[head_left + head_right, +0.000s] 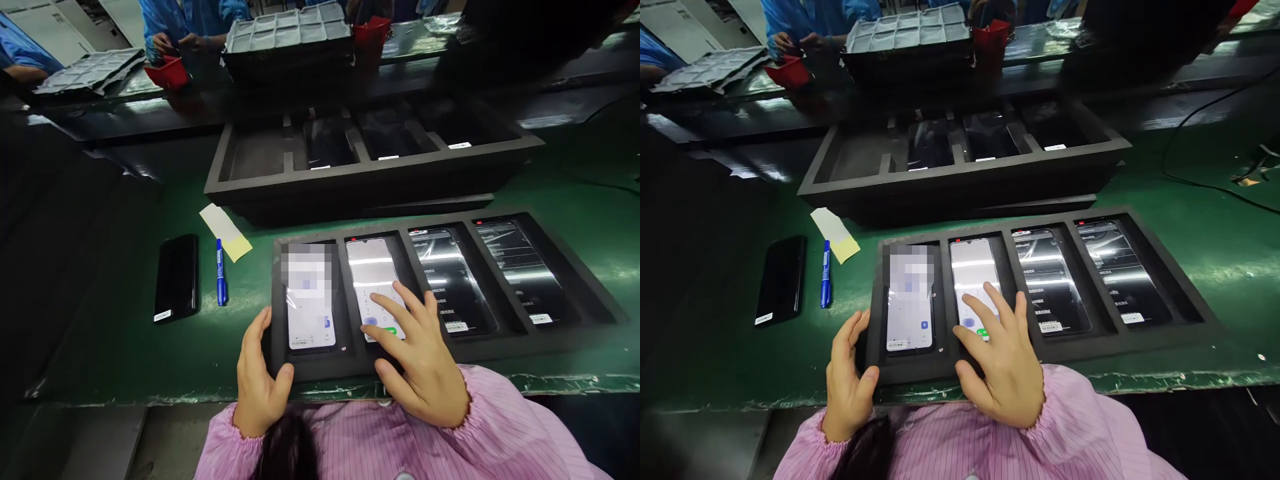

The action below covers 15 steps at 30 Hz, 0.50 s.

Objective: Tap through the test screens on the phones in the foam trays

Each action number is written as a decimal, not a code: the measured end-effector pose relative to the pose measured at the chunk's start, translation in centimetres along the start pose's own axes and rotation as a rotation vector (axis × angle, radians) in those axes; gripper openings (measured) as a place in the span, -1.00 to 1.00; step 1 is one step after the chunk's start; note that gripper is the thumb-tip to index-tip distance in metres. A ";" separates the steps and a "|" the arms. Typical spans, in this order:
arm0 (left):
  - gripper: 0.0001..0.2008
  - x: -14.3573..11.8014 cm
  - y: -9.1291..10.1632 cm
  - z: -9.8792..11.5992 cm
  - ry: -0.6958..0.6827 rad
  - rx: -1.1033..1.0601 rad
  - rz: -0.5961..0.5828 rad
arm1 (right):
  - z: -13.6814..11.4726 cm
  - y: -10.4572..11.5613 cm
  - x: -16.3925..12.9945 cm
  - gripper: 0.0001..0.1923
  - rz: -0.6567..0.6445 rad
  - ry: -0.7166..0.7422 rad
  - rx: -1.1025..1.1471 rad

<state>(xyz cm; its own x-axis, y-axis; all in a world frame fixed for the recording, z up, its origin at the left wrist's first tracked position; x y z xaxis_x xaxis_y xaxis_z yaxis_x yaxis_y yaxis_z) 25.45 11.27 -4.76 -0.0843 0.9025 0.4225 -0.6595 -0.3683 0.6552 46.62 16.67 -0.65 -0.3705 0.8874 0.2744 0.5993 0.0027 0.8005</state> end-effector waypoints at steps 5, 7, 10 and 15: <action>-0.34 -0.3 0.0 0.4 -0.052 -0.074 0.001 | -1.7 -2.3 0.2 -0.65 -0.132 0.128 -0.073; -0.32 -0.5 -0.2 0.2 -0.064 -0.095 -0.003 | -1.9 -3.1 0.3 -0.63 -0.176 0.143 -0.122; -0.30 -0.8 -0.2 0.2 -0.093 -0.120 -0.011 | -2.0 -3.9 0.2 -0.60 -0.222 0.150 -0.184; -0.37 -0.7 -0.1 -0.1 -0.069 -0.069 -0.008 | -0.9 -1.3 0.5 -0.67 -0.079 0.084 -0.081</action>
<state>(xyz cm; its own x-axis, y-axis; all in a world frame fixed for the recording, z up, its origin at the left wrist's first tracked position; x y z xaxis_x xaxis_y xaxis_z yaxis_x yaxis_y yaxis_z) 25.52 10.70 -5.22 -0.0290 0.8871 0.4607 -0.7104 -0.3425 0.6148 45.02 16.72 -1.10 -0.4743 0.8441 0.2502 0.5084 0.0306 0.8606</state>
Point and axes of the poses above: each hand's wrist, its own x-axis towards the middle knuckle, its own y-axis out of the back of the hand, z = x × y, the point moved 9 cm from there along x, towards the middle knuckle, and after that the axes turned 9 degrees about -y, right-handed, at the moved point
